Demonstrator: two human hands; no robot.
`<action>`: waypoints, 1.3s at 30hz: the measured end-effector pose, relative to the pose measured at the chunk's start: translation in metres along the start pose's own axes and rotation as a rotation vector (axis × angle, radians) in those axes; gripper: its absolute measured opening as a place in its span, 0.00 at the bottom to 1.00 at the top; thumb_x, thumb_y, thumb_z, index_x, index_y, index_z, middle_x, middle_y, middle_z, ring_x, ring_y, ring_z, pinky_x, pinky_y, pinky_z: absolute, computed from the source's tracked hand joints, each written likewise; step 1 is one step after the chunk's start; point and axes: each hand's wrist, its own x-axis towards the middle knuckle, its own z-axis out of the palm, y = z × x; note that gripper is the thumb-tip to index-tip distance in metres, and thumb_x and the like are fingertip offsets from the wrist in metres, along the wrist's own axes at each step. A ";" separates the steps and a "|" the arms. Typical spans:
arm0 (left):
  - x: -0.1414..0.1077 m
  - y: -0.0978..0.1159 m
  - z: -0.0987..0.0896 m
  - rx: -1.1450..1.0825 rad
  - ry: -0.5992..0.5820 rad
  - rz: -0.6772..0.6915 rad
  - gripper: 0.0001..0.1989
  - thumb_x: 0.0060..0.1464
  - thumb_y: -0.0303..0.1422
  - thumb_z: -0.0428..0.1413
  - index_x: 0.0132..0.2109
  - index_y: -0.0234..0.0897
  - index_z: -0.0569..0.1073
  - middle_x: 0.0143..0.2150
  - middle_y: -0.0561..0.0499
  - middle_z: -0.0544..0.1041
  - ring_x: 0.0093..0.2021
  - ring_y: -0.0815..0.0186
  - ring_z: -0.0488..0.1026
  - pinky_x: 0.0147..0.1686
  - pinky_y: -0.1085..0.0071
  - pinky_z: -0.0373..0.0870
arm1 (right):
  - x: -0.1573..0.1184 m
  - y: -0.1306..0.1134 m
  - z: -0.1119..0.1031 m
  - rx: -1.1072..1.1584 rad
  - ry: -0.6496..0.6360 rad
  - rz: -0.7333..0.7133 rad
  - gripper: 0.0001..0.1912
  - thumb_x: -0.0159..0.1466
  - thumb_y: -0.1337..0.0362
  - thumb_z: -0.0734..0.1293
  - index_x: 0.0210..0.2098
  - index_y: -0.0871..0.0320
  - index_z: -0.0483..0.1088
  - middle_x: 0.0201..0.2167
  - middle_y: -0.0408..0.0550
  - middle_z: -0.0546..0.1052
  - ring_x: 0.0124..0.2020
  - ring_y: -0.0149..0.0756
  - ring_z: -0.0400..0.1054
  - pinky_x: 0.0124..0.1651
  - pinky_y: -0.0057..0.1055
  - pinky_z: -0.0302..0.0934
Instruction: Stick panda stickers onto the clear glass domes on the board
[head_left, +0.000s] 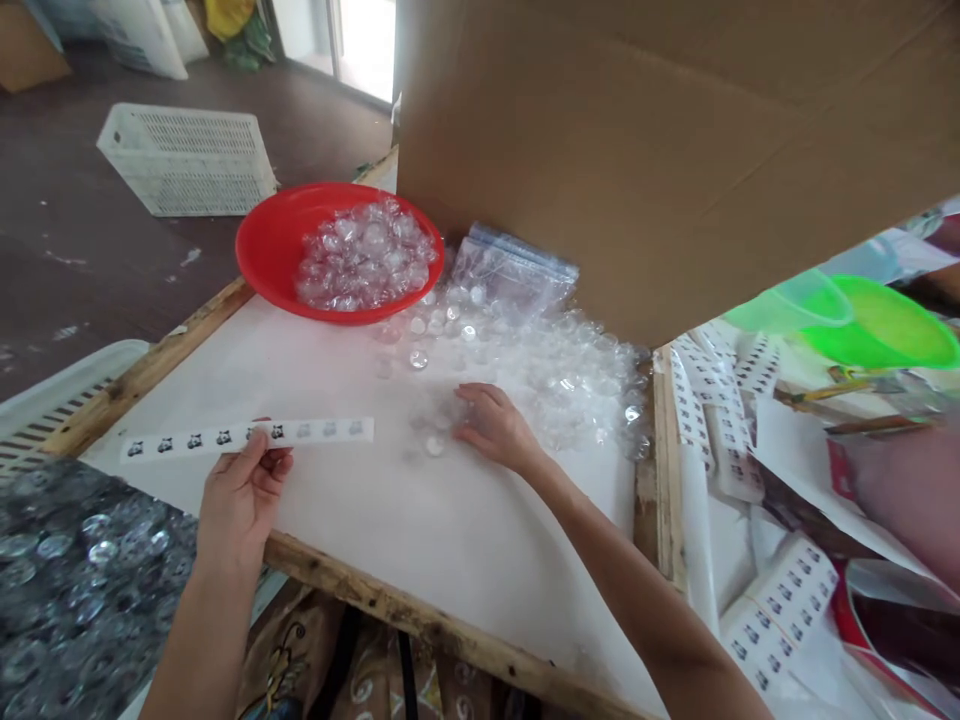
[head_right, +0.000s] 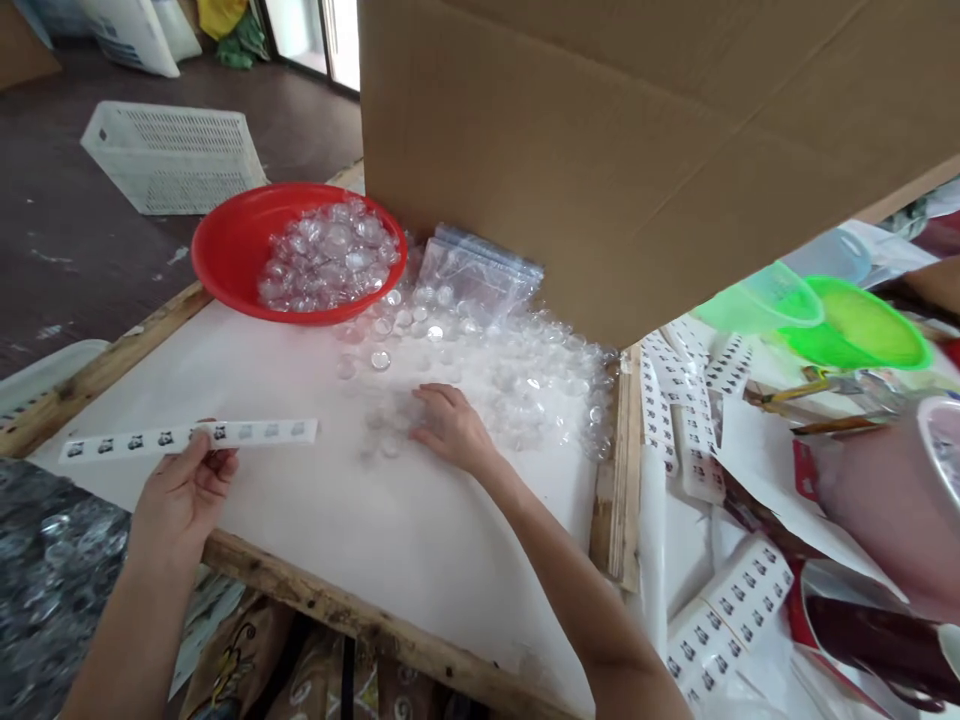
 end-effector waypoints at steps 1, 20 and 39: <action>0.001 0.002 -0.002 0.000 0.008 0.022 0.11 0.40 0.27 0.70 0.33 0.33 0.77 0.27 0.55 0.78 0.23 0.72 0.75 0.22 0.81 0.74 | -0.001 0.001 -0.001 0.005 0.002 0.017 0.26 0.62 0.55 0.69 0.58 0.53 0.65 0.53 0.56 0.71 0.56 0.46 0.66 0.54 0.46 0.67; 0.014 0.002 -0.012 0.002 -0.026 0.117 0.16 0.34 0.33 0.73 0.33 0.36 0.79 0.28 0.55 0.78 0.23 0.72 0.74 0.23 0.80 0.74 | -0.006 -0.074 0.040 -0.092 -0.157 -0.122 0.11 0.68 0.67 0.63 0.49 0.55 0.72 0.45 0.53 0.76 0.46 0.42 0.68 0.45 0.40 0.67; 0.015 -0.001 -0.017 0.022 -0.080 0.126 0.14 0.40 0.34 0.71 0.35 0.36 0.79 0.29 0.54 0.77 0.25 0.72 0.74 0.26 0.79 0.74 | -0.028 -0.097 0.044 -0.043 -0.109 -0.232 0.15 0.68 0.73 0.59 0.51 0.54 0.67 0.42 0.52 0.75 0.43 0.39 0.69 0.44 0.37 0.67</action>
